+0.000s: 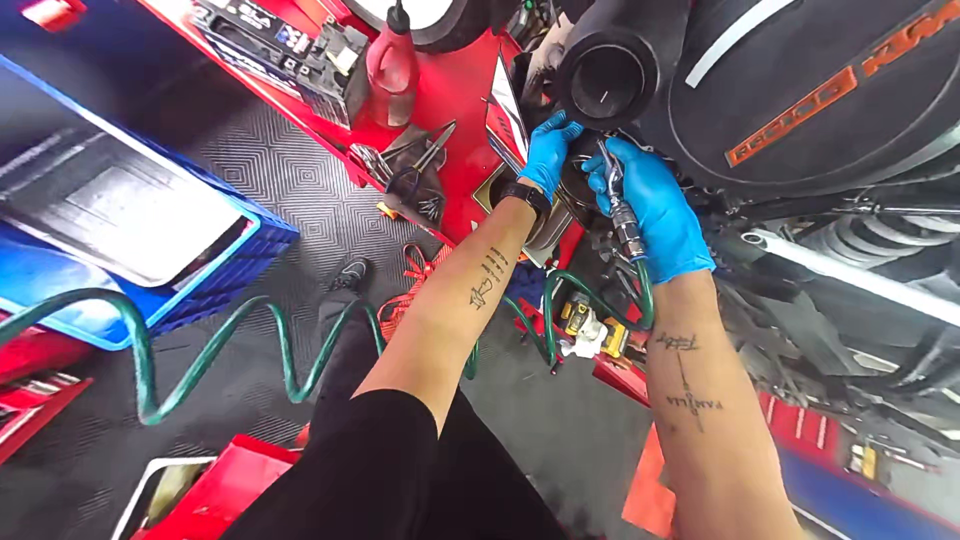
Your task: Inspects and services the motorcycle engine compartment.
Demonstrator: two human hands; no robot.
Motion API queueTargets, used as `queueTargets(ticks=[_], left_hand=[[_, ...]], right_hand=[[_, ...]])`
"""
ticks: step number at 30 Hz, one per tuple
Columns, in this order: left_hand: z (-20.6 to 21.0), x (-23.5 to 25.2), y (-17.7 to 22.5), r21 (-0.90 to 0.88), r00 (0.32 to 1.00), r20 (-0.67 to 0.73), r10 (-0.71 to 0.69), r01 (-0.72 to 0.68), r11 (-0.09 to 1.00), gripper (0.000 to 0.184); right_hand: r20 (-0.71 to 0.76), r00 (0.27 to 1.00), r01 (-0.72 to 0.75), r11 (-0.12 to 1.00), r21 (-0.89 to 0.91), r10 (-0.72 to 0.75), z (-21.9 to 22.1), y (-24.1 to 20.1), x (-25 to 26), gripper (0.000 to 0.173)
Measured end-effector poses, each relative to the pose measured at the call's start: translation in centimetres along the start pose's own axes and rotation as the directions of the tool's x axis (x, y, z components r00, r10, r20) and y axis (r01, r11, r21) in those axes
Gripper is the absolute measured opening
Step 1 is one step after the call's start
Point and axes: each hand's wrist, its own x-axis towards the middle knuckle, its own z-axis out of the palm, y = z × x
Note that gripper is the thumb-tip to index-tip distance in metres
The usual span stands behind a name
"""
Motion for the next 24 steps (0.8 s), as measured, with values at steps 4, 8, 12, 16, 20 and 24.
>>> queueTargets(ticks=[4,8,12,16,20,24], left_hand=[[0.0,0.0,0.1,-0.008,1.000,0.004,-0.016,0.016,1.000,0.030],[-0.1,0.0,0.0,0.004,1.000,0.007,0.005,-0.005,1.000,0.029],[0.1,-0.2,0.2,-0.004,1.000,-0.003,-0.002,0.002,1.000,0.030],[0.2,-0.1,0.0,-0.004,1.000,-0.005,0.029,-0.029,1.000,0.026],[0.5,-0.5,-0.2,0.010,0.996,-0.025,0.086,-0.086,0.996,0.024],[1.5,-0.8,0.1,0.097,0.989,-0.112,0.093,-0.082,0.992,0.025]], right_hand=[[-0.003,1.000,0.018,1.000,0.000,-0.018,0.2,-0.2,-0.4,0.046],[-0.021,1.000,0.019,1.000,0.001,-0.019,0.5,-0.3,-0.2,0.046],[-0.040,0.999,0.002,1.000,0.021,-0.001,0.9,-0.7,-0.3,0.045],[-0.027,1.000,0.003,1.000,0.019,-0.003,1.0,-0.6,-0.1,0.047],[-0.016,1.000,-0.007,1.000,-0.003,0.007,0.6,-0.4,-0.2,0.051],[-0.029,0.999,-0.013,1.000,0.017,0.014,0.0,-0.3,-0.6,0.052]])
